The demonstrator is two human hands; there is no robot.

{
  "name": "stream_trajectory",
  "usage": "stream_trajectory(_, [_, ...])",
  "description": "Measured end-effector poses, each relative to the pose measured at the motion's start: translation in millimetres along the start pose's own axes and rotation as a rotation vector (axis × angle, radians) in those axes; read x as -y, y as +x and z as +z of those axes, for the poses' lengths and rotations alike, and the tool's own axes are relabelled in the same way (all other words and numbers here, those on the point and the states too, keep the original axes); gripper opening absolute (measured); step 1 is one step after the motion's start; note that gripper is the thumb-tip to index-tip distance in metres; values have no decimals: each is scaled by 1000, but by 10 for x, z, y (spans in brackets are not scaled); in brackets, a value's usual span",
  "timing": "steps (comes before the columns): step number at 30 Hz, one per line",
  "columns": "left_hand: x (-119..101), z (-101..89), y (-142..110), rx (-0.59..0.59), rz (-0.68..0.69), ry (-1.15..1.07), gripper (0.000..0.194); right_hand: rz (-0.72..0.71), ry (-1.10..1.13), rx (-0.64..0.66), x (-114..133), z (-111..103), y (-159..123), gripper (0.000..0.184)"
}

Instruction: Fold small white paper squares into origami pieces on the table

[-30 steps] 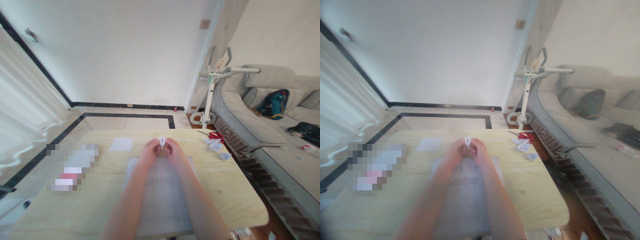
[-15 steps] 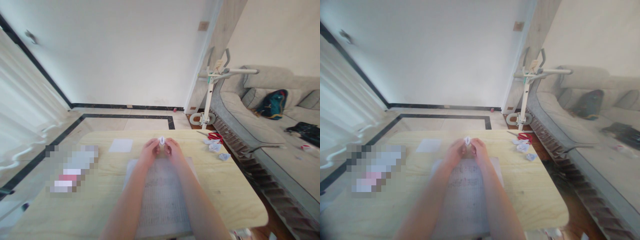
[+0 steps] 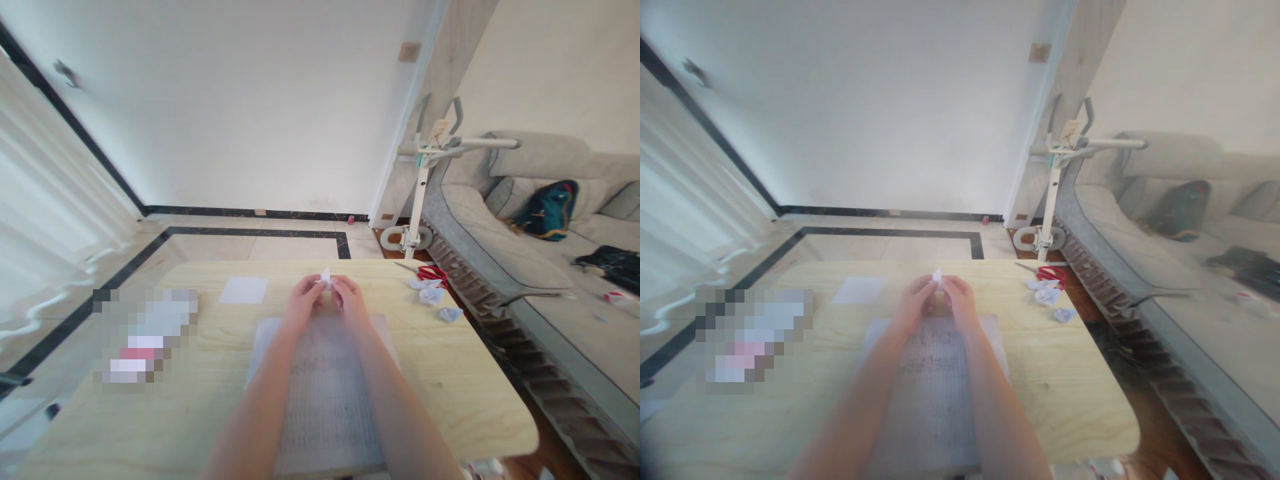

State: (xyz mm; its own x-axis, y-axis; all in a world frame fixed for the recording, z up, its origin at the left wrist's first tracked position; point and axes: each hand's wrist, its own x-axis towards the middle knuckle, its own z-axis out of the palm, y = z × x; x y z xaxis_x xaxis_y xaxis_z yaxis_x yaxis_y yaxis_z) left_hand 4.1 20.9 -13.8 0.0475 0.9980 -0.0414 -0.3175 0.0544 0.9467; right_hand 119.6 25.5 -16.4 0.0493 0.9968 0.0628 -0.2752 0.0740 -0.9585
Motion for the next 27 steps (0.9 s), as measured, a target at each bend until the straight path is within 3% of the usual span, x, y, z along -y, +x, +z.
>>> stream_trajectory(4, [9, -5, -1, -8, 10, 48, 36, 1, 55, -19, 10, 11, -9, 23])
stream_trajectory(10, [-35, 21, -32, 83, 31, 60, 35, -5, -29, -64, 5, 35, 0, 25])
stream_trajectory(15, [13, -1, 2, 20, -6, -15, 38, -25, -54, -119, -12, 1, 15, 27])
stream_trajectory(27, [-90, 67, -38, 33, -79, -49, 27, -157, -362, -126, 33, 32, -19, 18])
